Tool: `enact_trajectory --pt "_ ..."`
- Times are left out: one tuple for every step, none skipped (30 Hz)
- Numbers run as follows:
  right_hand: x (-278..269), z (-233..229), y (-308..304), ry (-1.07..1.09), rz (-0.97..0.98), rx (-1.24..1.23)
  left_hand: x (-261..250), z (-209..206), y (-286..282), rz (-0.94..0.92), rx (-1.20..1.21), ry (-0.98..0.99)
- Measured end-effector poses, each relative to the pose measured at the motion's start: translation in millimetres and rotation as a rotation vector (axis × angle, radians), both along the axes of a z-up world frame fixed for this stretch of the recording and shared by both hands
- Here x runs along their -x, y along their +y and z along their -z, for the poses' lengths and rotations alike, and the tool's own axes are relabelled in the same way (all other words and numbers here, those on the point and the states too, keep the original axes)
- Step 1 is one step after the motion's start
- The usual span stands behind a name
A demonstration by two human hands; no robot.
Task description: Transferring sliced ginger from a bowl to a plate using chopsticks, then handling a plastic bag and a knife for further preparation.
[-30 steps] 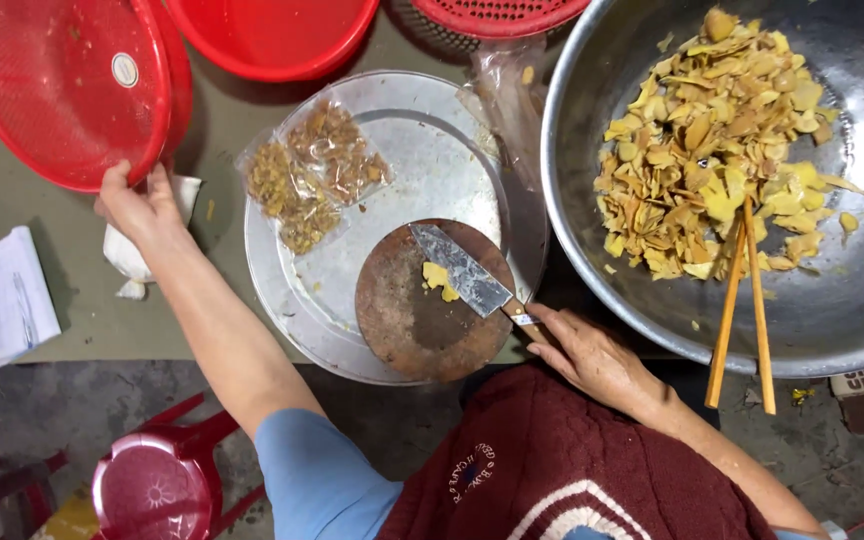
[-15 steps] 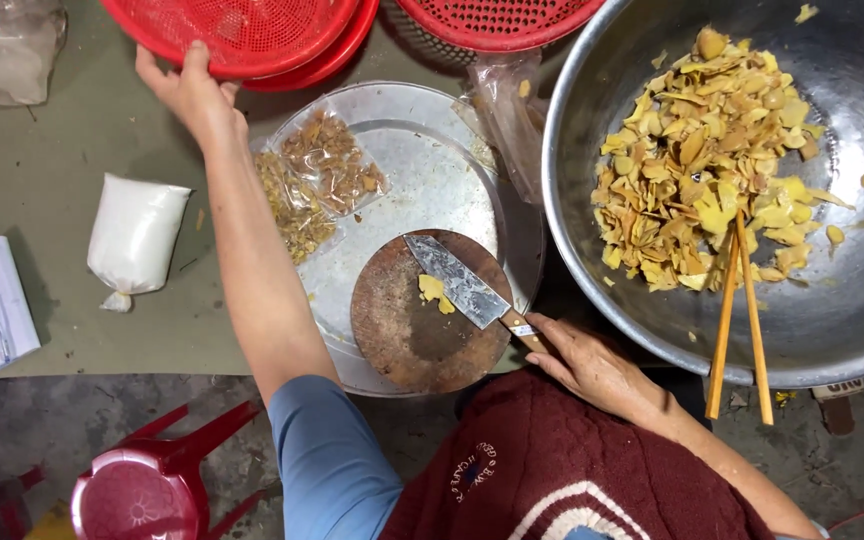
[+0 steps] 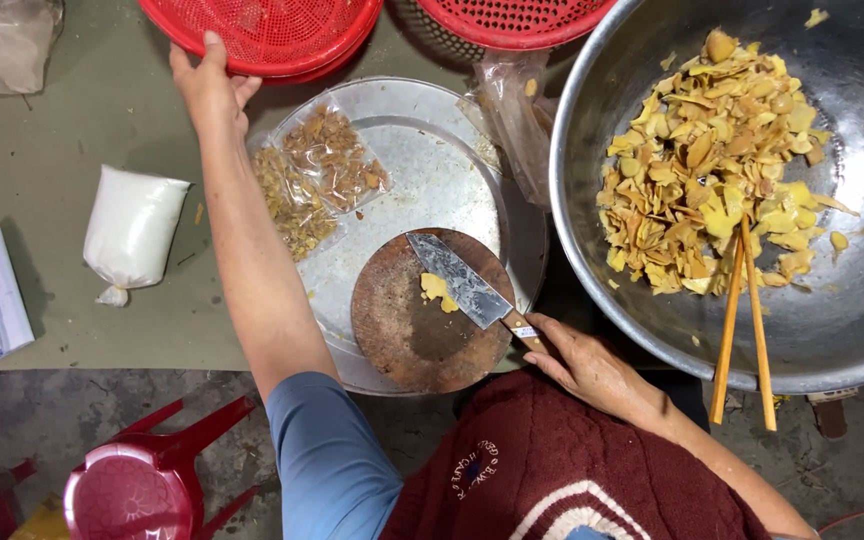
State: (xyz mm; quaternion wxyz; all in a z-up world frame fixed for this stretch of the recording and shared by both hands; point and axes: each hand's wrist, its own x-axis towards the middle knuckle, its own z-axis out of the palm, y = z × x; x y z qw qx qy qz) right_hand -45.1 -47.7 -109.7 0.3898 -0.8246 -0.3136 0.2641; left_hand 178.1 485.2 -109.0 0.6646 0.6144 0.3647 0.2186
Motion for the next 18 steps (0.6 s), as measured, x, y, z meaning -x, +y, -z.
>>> enact_trajectory --pt "-1 -3 2 0.009 0.012 -0.042 7 -4 -1 0.027 -0.025 0.022" --pt "1 2 3 0.007 0.011 -0.043 20 5 8 0.025 -0.025 0.021" --pt "2 7 4 -0.041 0.025 -0.085 32 14 17 -0.148 -0.006 0.002" --pt "3 12 6 -0.09 0.04 -0.128 43 22 26 -0.322 0.013 -0.017" --pt "2 11 9 -0.088 0.04 -0.13 66 55 53 -0.322 0.011 -0.016" --pt "2 11 12 -0.048 0.082 -0.083 88 88 81 -0.421 0.177 -0.253" --pt "2 10 16 -0.008 0.127 -0.036 110 121 108 -0.514 0.344 -0.49" --pt "2 9 18 -0.006 0.13 -0.037 136 120 109 -0.512 0.344 -0.487" --pt "1 8 20 -0.027 0.129 -0.048 160 119 109 -0.559 0.406 -0.45" --pt "1 8 22 -0.048 0.128 -0.058 183 119 110 -0.606 0.467 -0.412" --pt "0 9 20 -0.046 0.14 -0.057 198 108 106 -0.595 0.469 -0.407" --pt "0 11 18 -0.119 0.073 -0.088 213 98 101 -0.748 0.471 -0.354" --pt "1 13 16 -0.191 0.012 -0.118 225 88 97 -0.894 0.471 -0.294" --pt "0 12 16 -0.189 0.029 -0.115 230 80 93 -0.878 0.473 -0.287" --pt "1 11 15 -0.184 0.027 -0.119 235 72 89 -0.976 0.462 -0.232" --pt "1 9 14 -0.18 0.025 -0.122 240 63 85 -1.074 0.449 -0.176" --pt "2 8 13 -0.179 0.045 -0.121 253 86 108 -1.055 0.448 -0.17" --pt "3 7 11 -0.165 0.048 -0.101 265 108 132 -1.064 0.448 -0.175"
